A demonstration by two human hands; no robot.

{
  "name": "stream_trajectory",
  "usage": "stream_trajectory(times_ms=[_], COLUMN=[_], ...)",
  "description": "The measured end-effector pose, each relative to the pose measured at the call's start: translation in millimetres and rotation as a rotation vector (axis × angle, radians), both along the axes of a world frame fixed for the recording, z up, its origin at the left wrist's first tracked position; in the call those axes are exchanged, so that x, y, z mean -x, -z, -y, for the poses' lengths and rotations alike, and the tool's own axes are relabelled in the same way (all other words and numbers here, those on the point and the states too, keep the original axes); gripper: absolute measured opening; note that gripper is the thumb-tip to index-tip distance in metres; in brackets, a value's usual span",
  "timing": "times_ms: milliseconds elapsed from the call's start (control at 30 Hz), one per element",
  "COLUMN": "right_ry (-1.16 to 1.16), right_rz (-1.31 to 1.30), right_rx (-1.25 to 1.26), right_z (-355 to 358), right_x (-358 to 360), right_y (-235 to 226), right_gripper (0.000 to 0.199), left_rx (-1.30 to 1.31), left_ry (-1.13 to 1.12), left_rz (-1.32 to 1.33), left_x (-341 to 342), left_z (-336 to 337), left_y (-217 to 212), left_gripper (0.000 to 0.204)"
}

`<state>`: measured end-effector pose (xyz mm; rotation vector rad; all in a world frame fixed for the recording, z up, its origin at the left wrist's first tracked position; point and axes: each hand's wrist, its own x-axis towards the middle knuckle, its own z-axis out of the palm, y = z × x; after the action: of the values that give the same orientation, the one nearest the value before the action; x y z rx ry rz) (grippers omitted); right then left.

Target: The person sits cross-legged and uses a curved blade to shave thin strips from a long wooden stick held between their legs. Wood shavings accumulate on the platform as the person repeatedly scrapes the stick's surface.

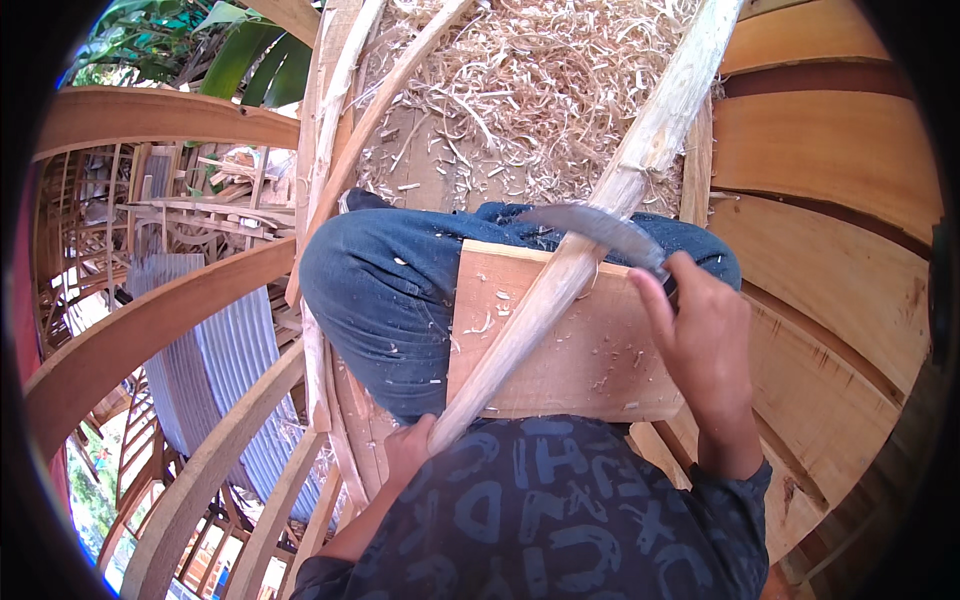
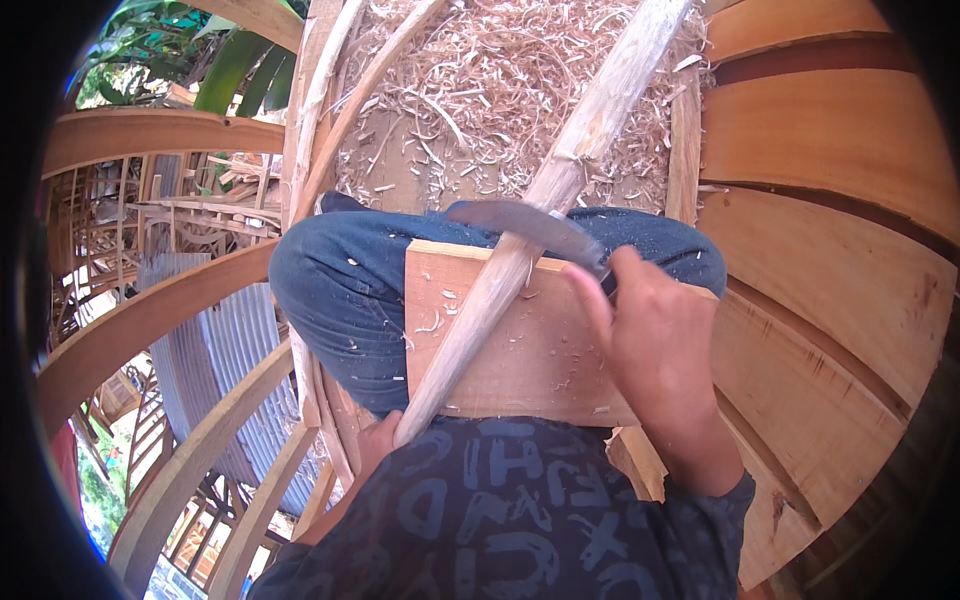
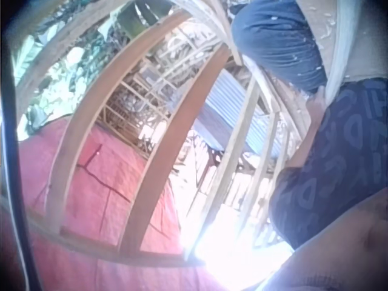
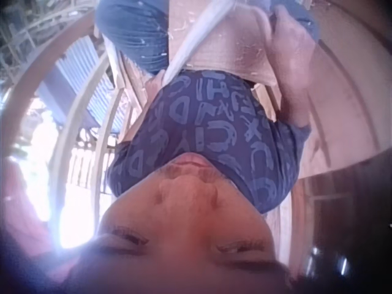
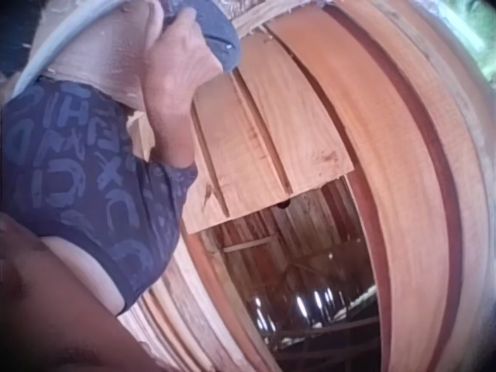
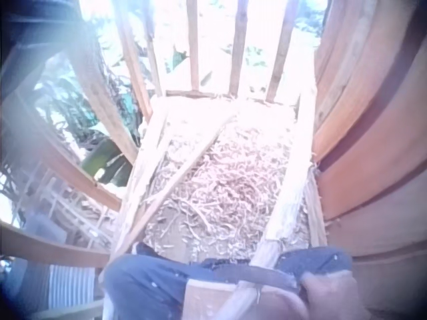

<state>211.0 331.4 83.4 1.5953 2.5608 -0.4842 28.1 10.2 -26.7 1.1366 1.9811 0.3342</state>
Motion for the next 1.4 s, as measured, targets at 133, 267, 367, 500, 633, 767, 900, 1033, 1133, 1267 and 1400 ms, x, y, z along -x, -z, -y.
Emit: stream_trajectory(times_ms=[133, 267, 367, 500, 633, 767, 900, 1033, 1133, 1267, 1400], right_ry=[-0.047, 0.364, 0.491, -0.037, 0.032, 0.117, 0.090, -0.068, -0.058, 0.021, 0.043], right_rz=[-0.313, -0.601, -0.690, -0.469, -0.599, -0.729, -0.607, -0.412, -0.357, -0.271, -0.194], right_rx=[0.601, 0.831, 0.602, -0.244, -0.291, 0.181, 0.323, 0.155, 0.051, -0.128, -0.198], right_z=[-3.0, -12.8, -5.2, 15.4, 12.9, 25.4, 33.0, 31.6, 22.5, -3.4, -10.8], right_x=[-10.2, -31.1, -31.0, -26.3, -39.6, -42.1, -32.4, -23.4, -18.1, -21.6, -23.3], right_y=[-10.1, -9.3, -4.7, 25.9, 33.6, 29.8, 36.1, 50.3, 54.9, 53.9, 49.6], right_gripper=[0.023, 0.024, 0.025, 0.034, 0.037, 0.029, 0.018, 0.029, 0.037, 0.044, 0.049], left_rx=[0.008, 0.010, -0.004, 0.019, 0.026, 0.031, 0.018, 0.043, 0.058, 0.097, 0.068], left_ry=[-0.013, -0.035, -0.041, -0.079, -0.086, -0.073, -0.119, -0.125, -0.135, -0.148, -0.120], left_rz=[0.010, 0.030, 0.037, 0.070, 0.066, 0.103, 0.180, 0.227, 0.262, 0.288, 0.274], left_x=[-0.2, -0.8, -0.1, -0.7, -1.1, 1.6, 4.8, 8.3, 7.2, 7.7, 10.5], left_z=[-0.2, -3.4, -5.8, -7.1, -9.2, -8.7, 0.3, 5.6, -3.4, -7.3, -6.0], left_y=[-1.9, -3.2, -4.5, -5.9, -8.3, -4.5, 4.5, 11.2, 2.6, -2.4, 0.6], left_gripper=[0.049, 0.050, 0.050, 0.050, 0.049, 0.046, 0.042, 0.037, 0.037, 0.038, 0.039])
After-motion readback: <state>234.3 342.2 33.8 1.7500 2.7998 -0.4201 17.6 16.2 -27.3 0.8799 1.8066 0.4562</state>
